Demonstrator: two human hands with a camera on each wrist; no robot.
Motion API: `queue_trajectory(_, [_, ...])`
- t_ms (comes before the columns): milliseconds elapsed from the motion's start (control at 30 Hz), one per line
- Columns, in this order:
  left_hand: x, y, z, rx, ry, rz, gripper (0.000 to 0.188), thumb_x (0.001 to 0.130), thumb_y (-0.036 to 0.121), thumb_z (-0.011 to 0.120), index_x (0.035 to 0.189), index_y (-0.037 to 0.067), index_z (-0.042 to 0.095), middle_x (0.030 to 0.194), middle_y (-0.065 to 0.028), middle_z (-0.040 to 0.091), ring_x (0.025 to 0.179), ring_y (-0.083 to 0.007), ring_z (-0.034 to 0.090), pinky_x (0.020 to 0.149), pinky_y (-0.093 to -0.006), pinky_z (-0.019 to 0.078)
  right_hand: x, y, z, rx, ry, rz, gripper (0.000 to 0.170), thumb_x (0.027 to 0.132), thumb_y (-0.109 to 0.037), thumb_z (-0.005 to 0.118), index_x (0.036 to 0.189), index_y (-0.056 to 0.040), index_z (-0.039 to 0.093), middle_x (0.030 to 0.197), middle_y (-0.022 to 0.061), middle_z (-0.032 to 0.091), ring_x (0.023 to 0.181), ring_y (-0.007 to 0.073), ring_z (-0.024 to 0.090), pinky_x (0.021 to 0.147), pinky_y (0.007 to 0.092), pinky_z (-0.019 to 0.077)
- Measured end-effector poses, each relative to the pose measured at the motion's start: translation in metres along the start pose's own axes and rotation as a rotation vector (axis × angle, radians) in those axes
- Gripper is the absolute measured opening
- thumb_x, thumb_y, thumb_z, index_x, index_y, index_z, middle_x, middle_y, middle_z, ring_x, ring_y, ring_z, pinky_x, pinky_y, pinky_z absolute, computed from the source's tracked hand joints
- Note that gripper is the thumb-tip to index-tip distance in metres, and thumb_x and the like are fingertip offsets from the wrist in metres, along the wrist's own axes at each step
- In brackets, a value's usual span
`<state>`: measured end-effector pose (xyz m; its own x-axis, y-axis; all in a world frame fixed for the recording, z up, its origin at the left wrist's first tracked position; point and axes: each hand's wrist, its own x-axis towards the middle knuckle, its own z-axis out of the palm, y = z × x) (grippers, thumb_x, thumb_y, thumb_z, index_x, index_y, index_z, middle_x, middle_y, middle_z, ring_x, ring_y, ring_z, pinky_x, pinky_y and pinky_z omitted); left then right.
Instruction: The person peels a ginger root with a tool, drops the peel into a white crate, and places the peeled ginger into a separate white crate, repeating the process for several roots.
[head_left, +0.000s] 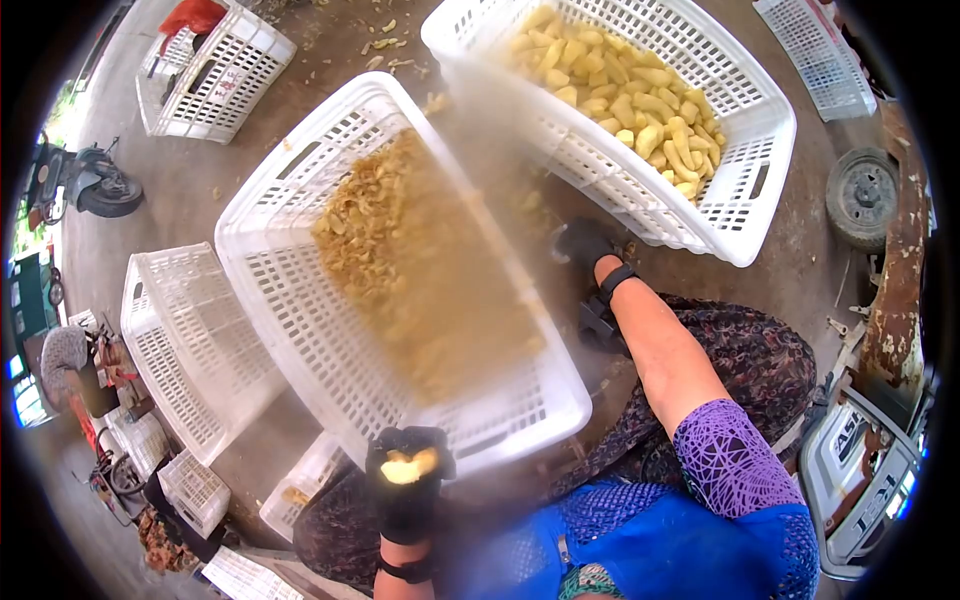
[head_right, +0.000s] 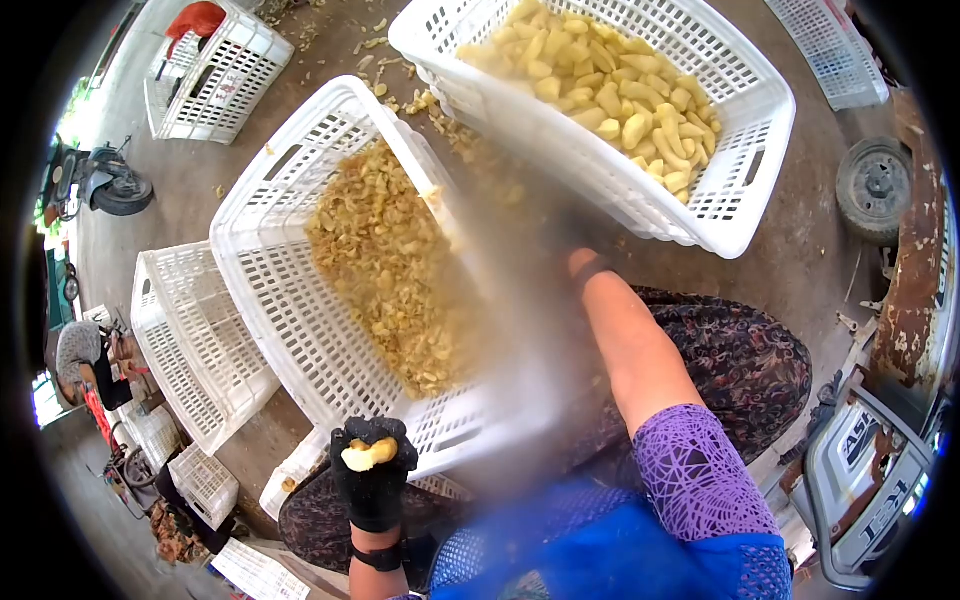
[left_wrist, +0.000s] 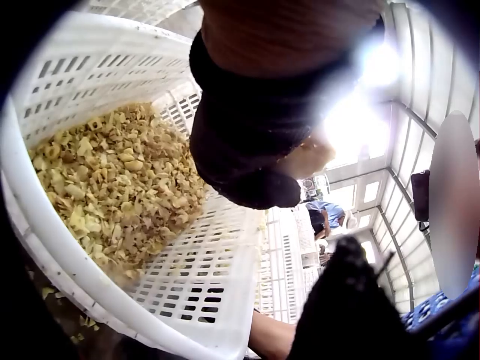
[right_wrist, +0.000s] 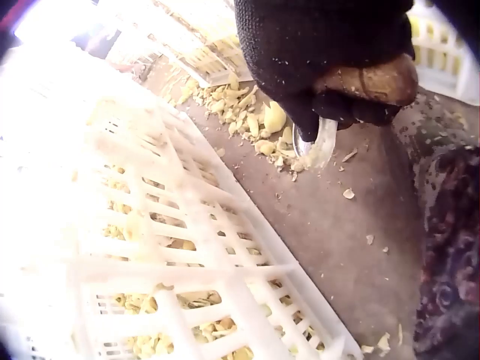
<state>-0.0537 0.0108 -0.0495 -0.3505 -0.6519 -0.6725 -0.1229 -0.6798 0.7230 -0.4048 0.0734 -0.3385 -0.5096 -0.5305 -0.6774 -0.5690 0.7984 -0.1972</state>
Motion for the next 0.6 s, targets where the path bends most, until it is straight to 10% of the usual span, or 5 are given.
queue_trajectory(433, [0.010, -0.001, 0.009, 0.189, -0.004, 0.041, 0.032, 0.089, 0.037, 0.041, 0.080, 0.007, 0.051, 0.079, -0.0147, 0.055, 0.060, -0.0251, 0.047, 0.050, -0.0337, 0.0394, 0.005, 0.004, 0.021, 0.244, 0.090, -0.001, 0.032, 0.072, -0.024, 0.055, 0.083, 0.0038, 0.064, 0.084, 0.0269, 0.061, 0.080, 0.0368, 0.062, 0.073, 0.0412, 0.0478])
queue_trajectory(600, [0.006, 0.005, 0.013, 0.313, -0.031, 0.141, 0.026, 0.089, 0.029, 0.044, 0.079, 0.005, 0.049, 0.078, -0.0145, 0.055, 0.061, -0.0246, 0.049, 0.051, -0.0331, 0.0412, -0.017, 0.006, 0.006, 0.727, 0.082, -0.176, 0.026, 0.074, -0.021, 0.062, 0.085, 0.0025, 0.063, 0.075, 0.0142, 0.064, 0.066, 0.0235, 0.062, 0.062, 0.0351, 0.0476])
